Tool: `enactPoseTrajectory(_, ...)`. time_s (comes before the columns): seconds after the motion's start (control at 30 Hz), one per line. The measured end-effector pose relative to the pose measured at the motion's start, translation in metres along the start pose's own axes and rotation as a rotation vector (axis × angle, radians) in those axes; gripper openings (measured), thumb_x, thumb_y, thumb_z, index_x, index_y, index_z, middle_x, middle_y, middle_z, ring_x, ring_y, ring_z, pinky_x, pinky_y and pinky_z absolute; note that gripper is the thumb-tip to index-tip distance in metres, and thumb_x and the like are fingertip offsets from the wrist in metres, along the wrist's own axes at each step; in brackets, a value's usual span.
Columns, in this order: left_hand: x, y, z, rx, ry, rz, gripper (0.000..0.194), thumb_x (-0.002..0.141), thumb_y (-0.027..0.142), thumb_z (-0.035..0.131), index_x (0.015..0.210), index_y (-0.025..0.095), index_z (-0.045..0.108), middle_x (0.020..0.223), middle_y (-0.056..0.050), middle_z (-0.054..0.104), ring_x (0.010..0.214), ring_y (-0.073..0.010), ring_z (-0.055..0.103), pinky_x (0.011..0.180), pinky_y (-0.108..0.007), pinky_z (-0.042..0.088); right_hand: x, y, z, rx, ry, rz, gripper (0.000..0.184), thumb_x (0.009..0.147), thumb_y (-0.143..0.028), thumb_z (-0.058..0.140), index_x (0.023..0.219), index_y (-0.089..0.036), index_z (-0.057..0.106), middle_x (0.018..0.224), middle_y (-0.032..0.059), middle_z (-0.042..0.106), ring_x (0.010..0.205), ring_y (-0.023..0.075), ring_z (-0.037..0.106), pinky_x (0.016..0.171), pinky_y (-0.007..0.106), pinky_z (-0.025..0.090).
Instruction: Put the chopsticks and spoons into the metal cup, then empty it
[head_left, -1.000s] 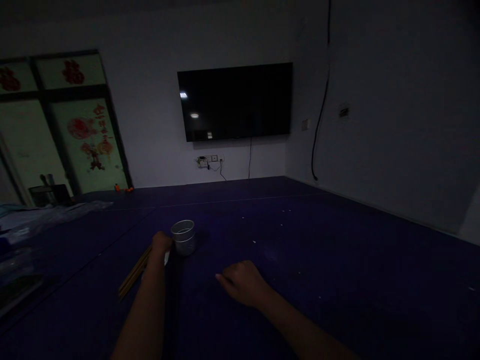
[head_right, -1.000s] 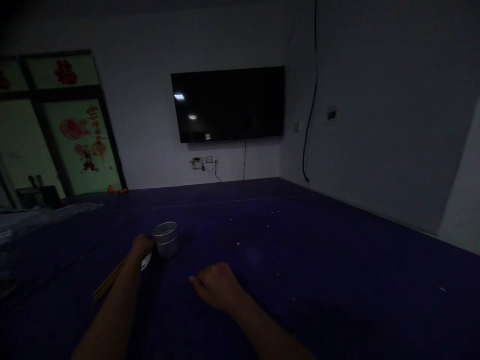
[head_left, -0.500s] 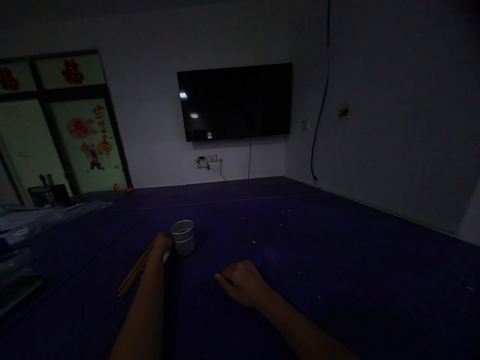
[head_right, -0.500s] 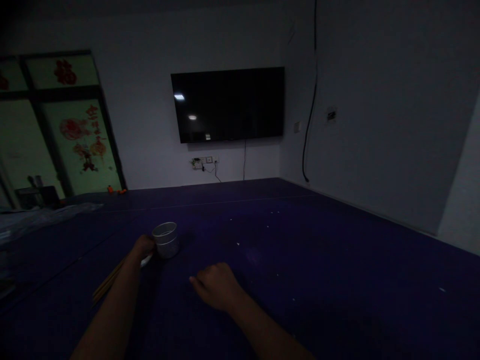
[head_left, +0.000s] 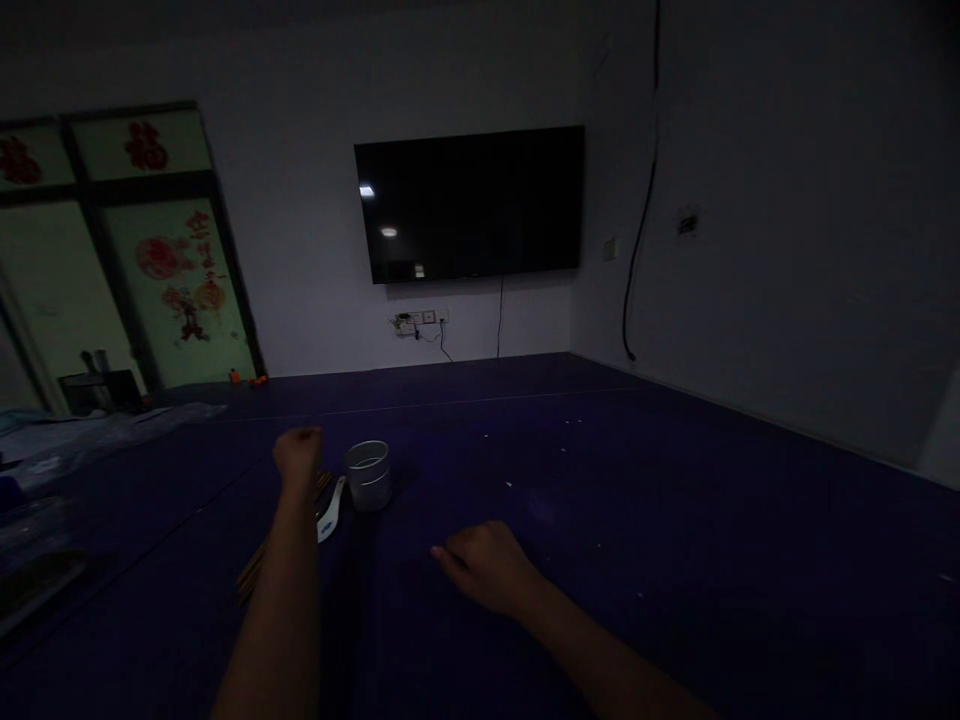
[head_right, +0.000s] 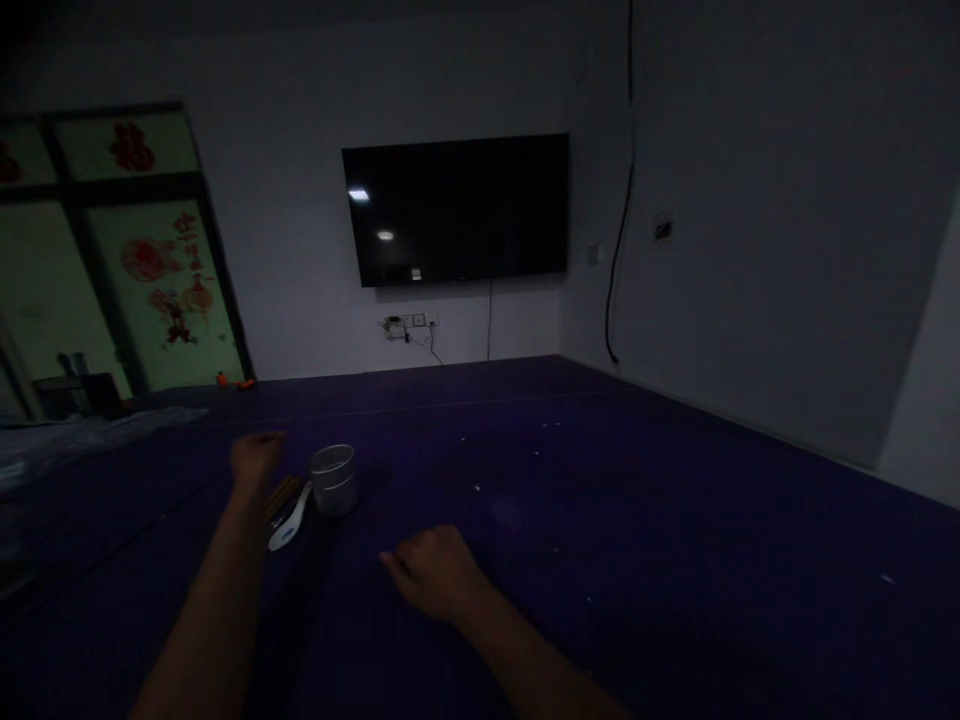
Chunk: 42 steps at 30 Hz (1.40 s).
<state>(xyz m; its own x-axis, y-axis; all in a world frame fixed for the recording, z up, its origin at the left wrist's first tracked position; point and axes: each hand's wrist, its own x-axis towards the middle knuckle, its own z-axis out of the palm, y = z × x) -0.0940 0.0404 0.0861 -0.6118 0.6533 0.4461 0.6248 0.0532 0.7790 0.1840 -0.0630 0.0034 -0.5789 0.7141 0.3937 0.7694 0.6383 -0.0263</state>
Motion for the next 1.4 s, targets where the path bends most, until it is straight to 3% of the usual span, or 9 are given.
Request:
enactPoseTrajectory(0.13, 0.0, 0.036, -0.035, -0.119, 0.256, 0.038, 0.029, 0.075, 0.046, 0.053, 0.067, 0.018, 0.052, 0.07, -0.003, 0.059, 0.064, -0.0155, 0.055, 0.06, -0.029, 0.043, 0.001, 0.001, 0.0, 0.014, 0.08, 0.113, 0.046, 0.094, -0.039, 0.031, 0.073, -0.018, 0.066, 0.073, 0.004, 0.07, 0.065, 0.0138, 0.064, 0.054, 0.023, 0.032)
enactPoseTrajectory(0.27, -0.025, 0.077, -0.052, -0.384, 0.434, 0.236, 0.048, 0.079, 0.05, 0.049, 0.047, 0.021, 0.028, 0.048, 0.007, 0.024, 0.044, -0.0066, 0.025, 0.046, -0.023, 0.024, 0.002, 0.011, -0.004, -0.002, 0.228, 0.348, 0.049, 0.094, -0.041, 0.028, 0.069, -0.02, 0.065, 0.071, 0.0044, 0.069, 0.063, 0.0143, 0.062, 0.053, 0.023, 0.03)
enactPoseTrajectory(0.37, -0.061, 0.102, -0.035, -0.438, 0.307, 0.319, 0.051, 0.082, 0.049, 0.045, 0.046, 0.02, 0.024, 0.048, 0.007, 0.02, 0.044, -0.0057, 0.021, 0.046, -0.022, 0.021, 0.002, 0.027, -0.012, -0.006, 0.317, 0.553, 0.055, 0.094, -0.045, 0.025, 0.065, -0.02, 0.064, 0.065, 0.0052, 0.067, 0.059, 0.0151, 0.061, 0.051, 0.024, 0.027)
enactPoseTrajectory(0.47, -0.111, 0.105, 0.006, -0.31, 0.037, 0.435, 0.05, 0.086, 0.048, 0.037, 0.046, 0.02, 0.028, 0.046, 0.006, 0.025, 0.043, -0.0063, 0.029, 0.046, -0.021, 0.023, 0.0, 0.046, -0.02, 0.036, 0.349, 0.676, 0.059, 0.094, -0.047, 0.022, 0.063, -0.019, 0.063, 0.063, 0.0056, 0.066, 0.058, 0.0145, 0.06, 0.05, 0.024, 0.026)
enactPoseTrajectory(0.6, -0.178, 0.07, 0.055, 0.21, -0.356, 0.78, 0.046, 0.088, 0.045, 0.035, 0.057, 0.018, 0.055, 0.052, -0.002, 0.055, 0.052, -0.0117, 0.051, 0.05, -0.022, 0.028, -0.002, 0.065, -0.029, 0.078, 0.297, 0.775, 0.056, 0.094, -0.045, 0.024, 0.066, -0.019, 0.065, 0.067, 0.0061, 0.067, 0.062, 0.0144, 0.061, 0.05, 0.024, 0.027)
enactPoseTrajectory(0.7, -0.204, 0.04, 0.066, 0.407, -0.533, 0.931, 0.047, 0.091, 0.039, 0.027, 0.07, 0.019, 0.063, 0.065, -0.008, 0.066, 0.061, -0.0154, 0.06, 0.054, -0.023, 0.033, -0.003, 0.07, -0.032, 0.08, 0.185, 0.804, 0.052, 0.094, -0.044, 0.028, 0.07, -0.02, 0.067, 0.072, 0.0072, 0.068, 0.066, 0.0152, 0.063, 0.052, 0.024, 0.03)
enactPoseTrajectory(0.9, -0.202, 0.032, 0.059, 0.498, -0.625, 0.823, 0.051, 0.092, 0.043, 0.023, 0.074, 0.02, 0.065, 0.067, -0.006, 0.067, 0.064, -0.0168, 0.062, 0.055, -0.024, 0.034, -0.003, 0.065, -0.028, 0.052, -0.071, 0.781, 0.045, 0.092, -0.045, 0.033, 0.082, -0.019, 0.069, 0.089, 0.0103, 0.07, 0.084, 0.0205, 0.065, 0.062, 0.025, 0.039)
enactPoseTrajectory(1.17, -0.206, 0.038, 0.059, 0.472, -0.742, 0.849, 0.048, 0.091, 0.044, 0.025, 0.075, 0.02, 0.063, 0.07, -0.005, 0.067, 0.067, -0.0164, 0.062, 0.058, -0.024, 0.035, -0.003, 0.06, -0.018, 0.053, -0.141, 0.777, 0.04, 0.09, -0.044, 0.039, 0.088, -0.018, 0.068, 0.095, 0.0122, 0.069, 0.091, 0.0226, 0.064, 0.069, 0.028, 0.043)
enactPoseTrajectory(1.4, -0.182, 0.032, 0.057, 0.507, -0.536, 0.492, 0.043, 0.089, 0.044, 0.03, 0.082, 0.019, 0.065, 0.082, -0.007, 0.069, 0.078, -0.0183, 0.062, 0.066, -0.026, 0.038, -0.003, 0.057, -0.015, 0.031, -0.148, 0.734, 0.04, 0.09, -0.045, 0.039, 0.085, -0.018, 0.068, 0.094, 0.0113, 0.069, 0.091, 0.0229, 0.064, 0.069, 0.028, 0.043)
